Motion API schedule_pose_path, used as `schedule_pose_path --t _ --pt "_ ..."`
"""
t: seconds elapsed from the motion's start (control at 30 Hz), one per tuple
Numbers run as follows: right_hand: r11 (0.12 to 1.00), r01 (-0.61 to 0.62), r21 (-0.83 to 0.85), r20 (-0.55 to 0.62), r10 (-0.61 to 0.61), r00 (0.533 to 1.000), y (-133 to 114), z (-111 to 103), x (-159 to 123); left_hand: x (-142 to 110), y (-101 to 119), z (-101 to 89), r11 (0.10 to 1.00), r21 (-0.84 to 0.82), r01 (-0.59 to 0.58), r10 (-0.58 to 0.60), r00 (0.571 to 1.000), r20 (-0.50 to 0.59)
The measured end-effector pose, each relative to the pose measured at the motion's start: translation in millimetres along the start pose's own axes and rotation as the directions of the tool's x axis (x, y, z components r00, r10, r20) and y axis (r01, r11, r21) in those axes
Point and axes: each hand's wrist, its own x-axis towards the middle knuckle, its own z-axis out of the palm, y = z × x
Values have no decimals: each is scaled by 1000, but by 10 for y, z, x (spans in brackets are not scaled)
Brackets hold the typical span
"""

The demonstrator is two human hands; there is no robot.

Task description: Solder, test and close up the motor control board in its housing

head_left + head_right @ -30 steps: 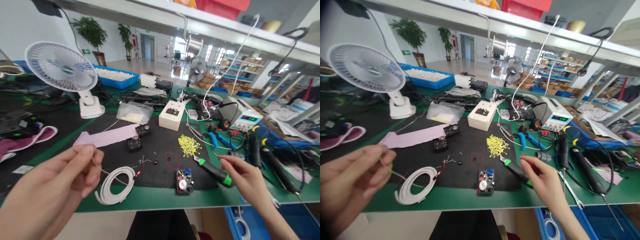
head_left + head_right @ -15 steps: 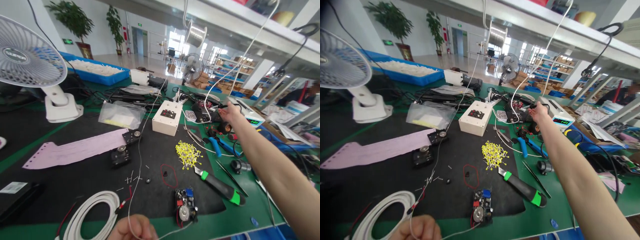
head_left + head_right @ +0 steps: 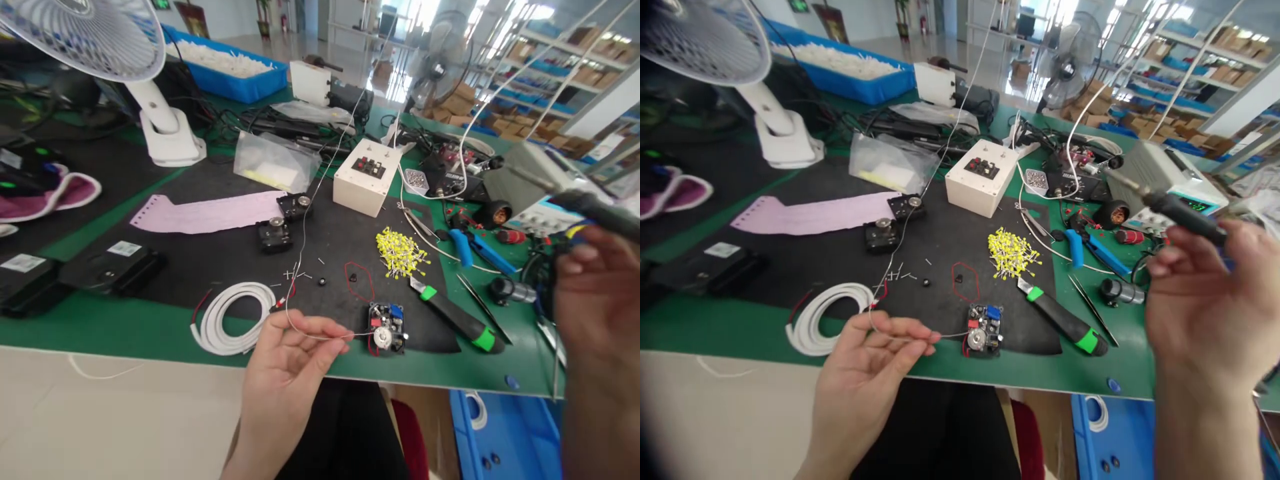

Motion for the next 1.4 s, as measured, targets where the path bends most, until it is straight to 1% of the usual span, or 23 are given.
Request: schedule_pose_path --t 0.03,0.07,0.1,0.13,0.17,0.2,0.27,0.37,0.53,0.57,0.63,0.7,0.73,0.77,0.83,1.03,1.23,1.4 --pt "957 -142 252 -70 164 984 -76 11 -314 -22 3 11 1000 10 -25 25 1000 -12" --pt "878 -270 394 -51 314 948 -129 47 -599 -50 0 19 998 26 -49 50 998 -25" --pt "813 -324 484 -29 385 922 -158 101 -845 -84 -8 25 996 45 -71 73 997 -38" --pt "754 -345 559 -7 420 907 -162 164 -1049 -120 -21 29 994 63 -90 93 994 -51" --pt "720 -359 594 14 437 899 -147 230 -1209 -157 -37 34 991 80 -106 111 992 -62" --pt "712 -361 602 16 441 897 -119 292 -1327 -192 -55 40 988 93 -122 129 989 -73" --pt "738 -357 573 -5 439 899 -53 389 -1453 -252 -91 59 981 110 -161 173 980 -102" --pt "785 -335 522 -63 427 902 -3 463 -1472 -302 -133 91 970 137 -201 221 965 -144" --pt "762 -288 580 -94 414 905 4 502 -1431 -308 -169 112 961 174 -217 242 960 -143" --pt "768 -264 583 -104 393 913 16 510 -1429 -304 -174 112 958 181 -222 247 959 -136" --pt "766 -171 619 -134 317 939 56 529 -1425 -294 -185 110 951 186 -246 271 955 -121" --pt "718 -70 693 -149 237 960 98 545 -1416 -285 -197 107 945 182 -272 294 950 -106" --pt "688 -40 725 -151 214 965 114 550 -1411 -281 -203 106 943 180 -281 302 948 -102" --pt "668 -34 743 -144 209 967 124 553 -1405 -278 -209 106 942 180 -283 304 947 -101" --pt "660 -43 750 -131 212 968 129 555 -1396 -275 -219 109 942 182 -283 304 947 -102" --pt "673 -39 738 -161 232 959 109 568 -1394 -284 -213 121 933 193 -305 326 941 -91" --pt "682 -9 731 -143 165 976 96 576 -1406 -281 -202 120 930 204 -307 329 940 -86" --pt "682 -32 730 -140 195 971 93 567 -1409 -275 -218 124 930 205 -304 326 942 -81"
